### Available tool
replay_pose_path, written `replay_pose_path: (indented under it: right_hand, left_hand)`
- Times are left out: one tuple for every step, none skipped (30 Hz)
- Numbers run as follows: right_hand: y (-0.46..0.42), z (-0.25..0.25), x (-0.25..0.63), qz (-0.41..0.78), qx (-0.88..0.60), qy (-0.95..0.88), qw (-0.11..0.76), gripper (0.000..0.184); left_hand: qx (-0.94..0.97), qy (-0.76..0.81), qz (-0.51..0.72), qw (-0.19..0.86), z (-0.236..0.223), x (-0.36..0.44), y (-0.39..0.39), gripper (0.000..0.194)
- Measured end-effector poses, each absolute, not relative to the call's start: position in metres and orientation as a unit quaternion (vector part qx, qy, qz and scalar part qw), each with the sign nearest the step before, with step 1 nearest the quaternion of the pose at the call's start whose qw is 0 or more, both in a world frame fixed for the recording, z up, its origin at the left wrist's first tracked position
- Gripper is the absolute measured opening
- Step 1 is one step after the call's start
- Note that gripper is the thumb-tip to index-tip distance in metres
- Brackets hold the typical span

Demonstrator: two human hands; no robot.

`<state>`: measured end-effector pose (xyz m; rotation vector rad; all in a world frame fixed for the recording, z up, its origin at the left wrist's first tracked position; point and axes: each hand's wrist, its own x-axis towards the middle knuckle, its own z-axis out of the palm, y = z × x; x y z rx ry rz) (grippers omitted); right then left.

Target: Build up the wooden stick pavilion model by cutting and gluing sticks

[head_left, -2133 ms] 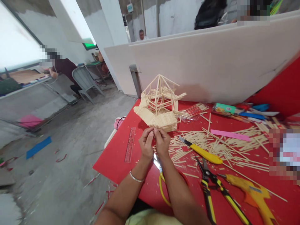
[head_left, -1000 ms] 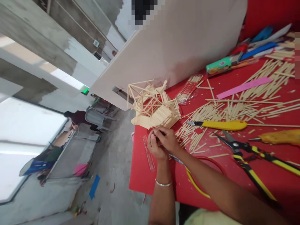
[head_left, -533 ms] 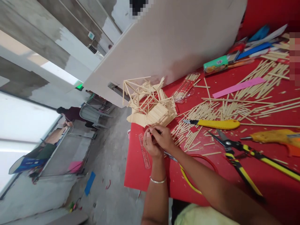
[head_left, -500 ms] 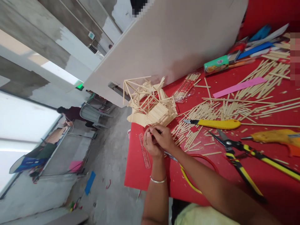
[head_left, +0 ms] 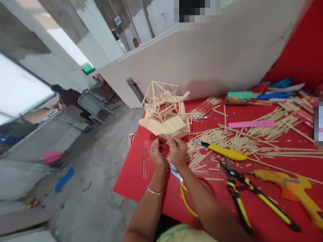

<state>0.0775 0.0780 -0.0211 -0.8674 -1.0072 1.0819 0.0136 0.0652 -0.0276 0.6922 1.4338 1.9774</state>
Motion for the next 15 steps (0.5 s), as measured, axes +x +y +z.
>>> replay_pose_path:
  right_hand:
    - [0.079,-0.022,0.078,0.476,-0.386,-0.446,0.653,0.028]
    - [0.08,-0.022,0.078,0.476,-0.388,-0.448,0.65,0.027]
    - [0.081,-0.023,0.078,0.477,-0.389,-0.451,0.646,0.027]
    - [0.081,-0.023,0.078,0.478,-0.391,-0.454,0.643,0.027]
    - [0.081,-0.023,0.077,0.478,-0.392,-0.456,0.639,0.027]
    - [0.081,-0.023,0.077,0.478,-0.395,-0.458,0.637,0.027]
    - [0.08,-0.023,0.076,0.477,-0.397,-0.46,0.635,0.027]
    - [0.08,-0.023,0.076,0.474,-0.4,-0.461,0.634,0.028]
    - [0.08,-0.022,0.077,0.471,-0.403,-0.462,0.634,0.028]
    - [0.079,-0.021,0.077,0.467,-0.406,-0.463,0.634,0.029]
    - [0.079,-0.019,0.078,0.464,-0.408,-0.464,0.635,0.03]
    - [0.078,-0.017,0.078,0.46,-0.41,-0.466,0.635,0.031]
    - [0.078,-0.014,0.079,0.457,-0.412,-0.468,0.635,0.031]
    - [0.077,-0.011,0.079,0.453,-0.413,-0.471,0.634,0.032]
    - [0.076,-0.009,0.08,0.45,-0.414,-0.475,0.634,0.032]
  left_hand:
    - [0.253,0.551,0.74,0.291,-0.03,0.012,0.068,0.029]
    - [0.253,0.557,0.738,0.284,-0.033,0.009,0.07,0.027]
    - [0.261,0.562,0.736,0.273,-0.036,0.007,0.071,0.026]
    - [0.276,0.566,0.733,0.258,-0.038,0.006,0.072,0.024]
    - [0.297,0.569,0.728,0.241,-0.04,0.004,0.073,0.024]
    - [0.319,0.571,0.722,0.223,-0.042,0.003,0.073,0.023]
    - [0.34,0.574,0.716,0.207,-0.043,0.003,0.073,0.024]
    - [0.358,0.577,0.709,0.192,-0.044,0.002,0.073,0.025]
    - [0.373,0.583,0.7,0.177,-0.045,0.002,0.073,0.026]
    - [0.386,0.591,0.689,0.163,-0.047,0.002,0.074,0.026]
    - [0.396,0.601,0.678,0.149,-0.048,0.002,0.075,0.024]
    - [0.402,0.612,0.666,0.137,-0.05,0.002,0.076,0.023]
    - [0.405,0.623,0.657,0.129,-0.052,0.002,0.078,0.022]
    - [0.402,0.632,0.65,0.128,-0.053,0.002,0.081,0.023]
    - [0.397,0.638,0.647,0.131,-0.054,0.003,0.084,0.027]
